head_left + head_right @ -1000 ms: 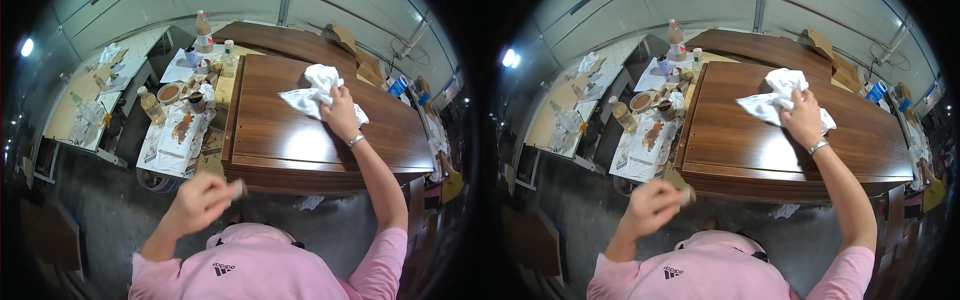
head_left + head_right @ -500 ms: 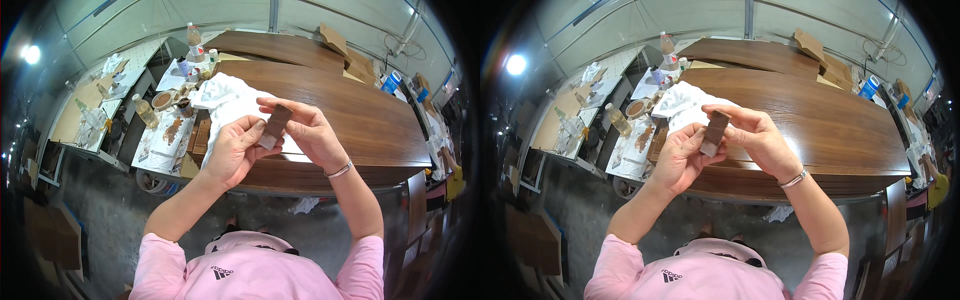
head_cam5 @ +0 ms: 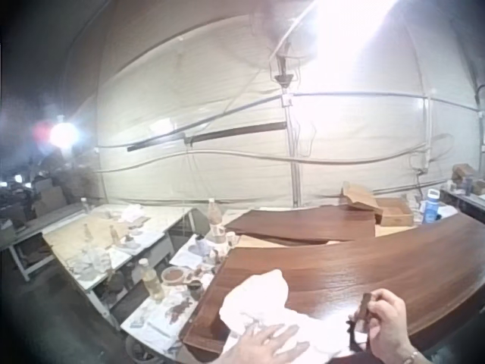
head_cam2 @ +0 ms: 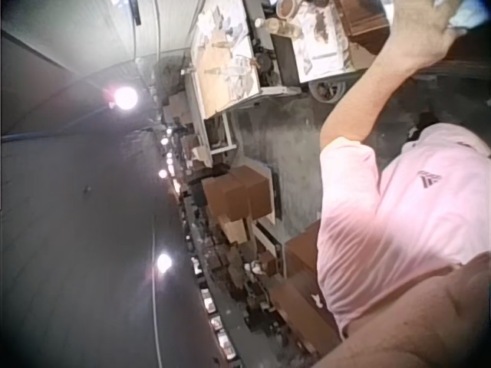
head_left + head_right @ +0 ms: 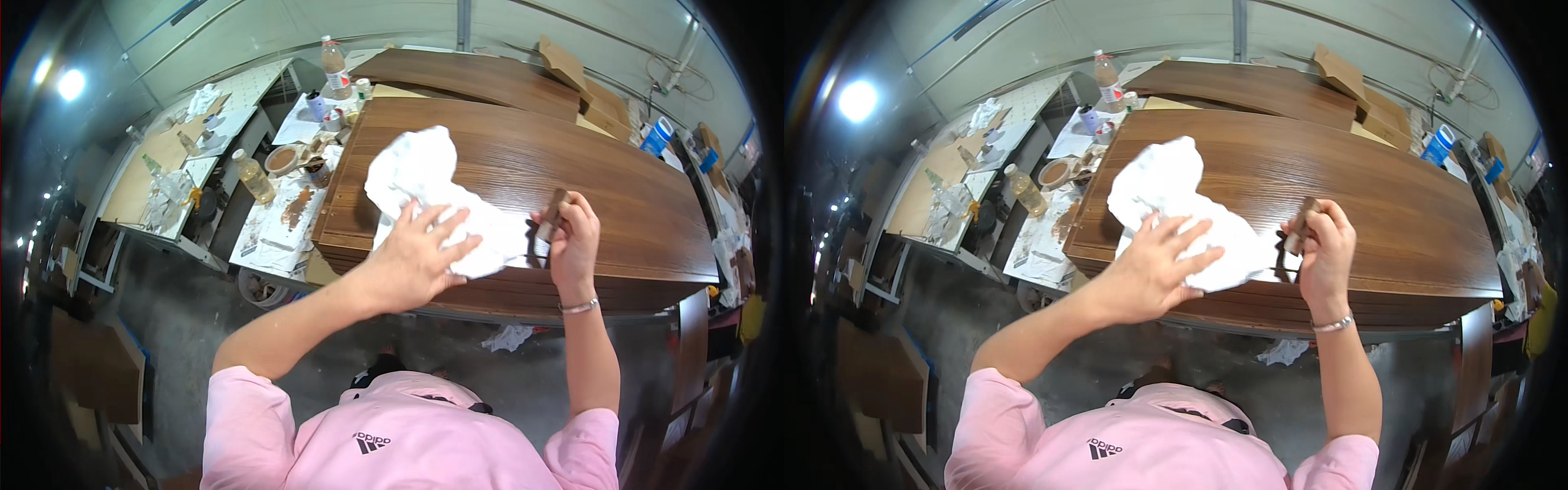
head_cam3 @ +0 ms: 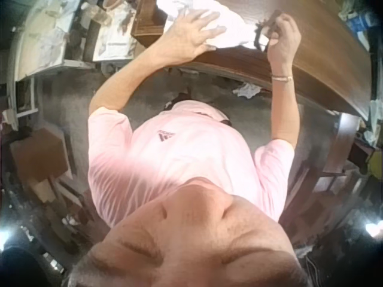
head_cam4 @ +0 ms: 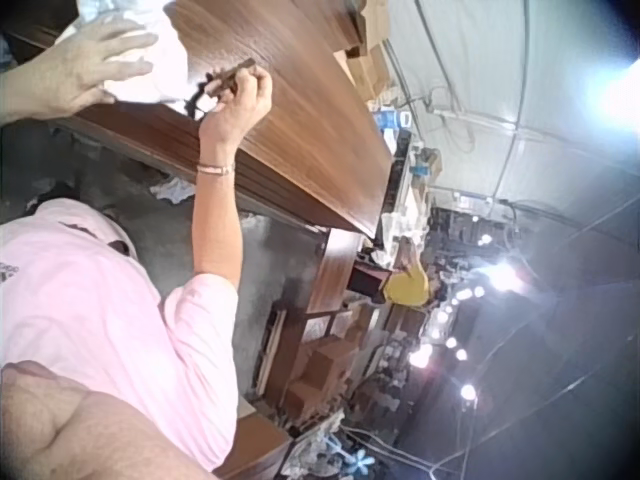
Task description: The person applies a substance to the edges and surface of a wooden furniture panel using a small block and then wipes the entire surface with a white cloth.
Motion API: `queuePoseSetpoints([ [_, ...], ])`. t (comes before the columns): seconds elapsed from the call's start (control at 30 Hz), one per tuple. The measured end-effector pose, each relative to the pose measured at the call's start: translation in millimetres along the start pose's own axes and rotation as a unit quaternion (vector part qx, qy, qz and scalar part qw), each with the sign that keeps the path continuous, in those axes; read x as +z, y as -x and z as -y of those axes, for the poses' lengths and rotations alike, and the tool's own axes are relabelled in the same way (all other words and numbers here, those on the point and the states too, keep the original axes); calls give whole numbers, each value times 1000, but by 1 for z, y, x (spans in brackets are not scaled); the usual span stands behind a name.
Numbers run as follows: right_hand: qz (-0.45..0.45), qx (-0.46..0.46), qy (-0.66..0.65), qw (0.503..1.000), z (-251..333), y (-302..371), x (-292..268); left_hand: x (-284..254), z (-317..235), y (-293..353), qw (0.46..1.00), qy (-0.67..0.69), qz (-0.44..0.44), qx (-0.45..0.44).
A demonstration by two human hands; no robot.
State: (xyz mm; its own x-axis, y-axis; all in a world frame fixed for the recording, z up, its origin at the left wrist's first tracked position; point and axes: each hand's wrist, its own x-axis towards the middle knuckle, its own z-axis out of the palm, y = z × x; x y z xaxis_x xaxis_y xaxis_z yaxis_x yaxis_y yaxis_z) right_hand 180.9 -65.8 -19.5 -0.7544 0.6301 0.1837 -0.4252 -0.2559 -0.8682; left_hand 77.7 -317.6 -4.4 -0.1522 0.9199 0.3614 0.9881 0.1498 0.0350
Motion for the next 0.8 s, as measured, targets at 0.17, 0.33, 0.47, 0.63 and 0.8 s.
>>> queuePoseSetpoints([
  [0.17,-8,-20,18,1000,5,9,2,-32,96,90,990,49,-114,-71],
  [0.33,-37,-29,49,998,2,11,14,-70,137,84,927,219,-217,-211],
  [0.47,-59,-30,68,995,4,15,11,-47,127,25,997,72,-7,4],
  [0.63,-71,-45,99,992,7,22,19,25,266,-47,984,158,-44,-70],
  [0.8,-105,-45,148,982,4,20,26,46,358,-132,946,169,76,-266],
])
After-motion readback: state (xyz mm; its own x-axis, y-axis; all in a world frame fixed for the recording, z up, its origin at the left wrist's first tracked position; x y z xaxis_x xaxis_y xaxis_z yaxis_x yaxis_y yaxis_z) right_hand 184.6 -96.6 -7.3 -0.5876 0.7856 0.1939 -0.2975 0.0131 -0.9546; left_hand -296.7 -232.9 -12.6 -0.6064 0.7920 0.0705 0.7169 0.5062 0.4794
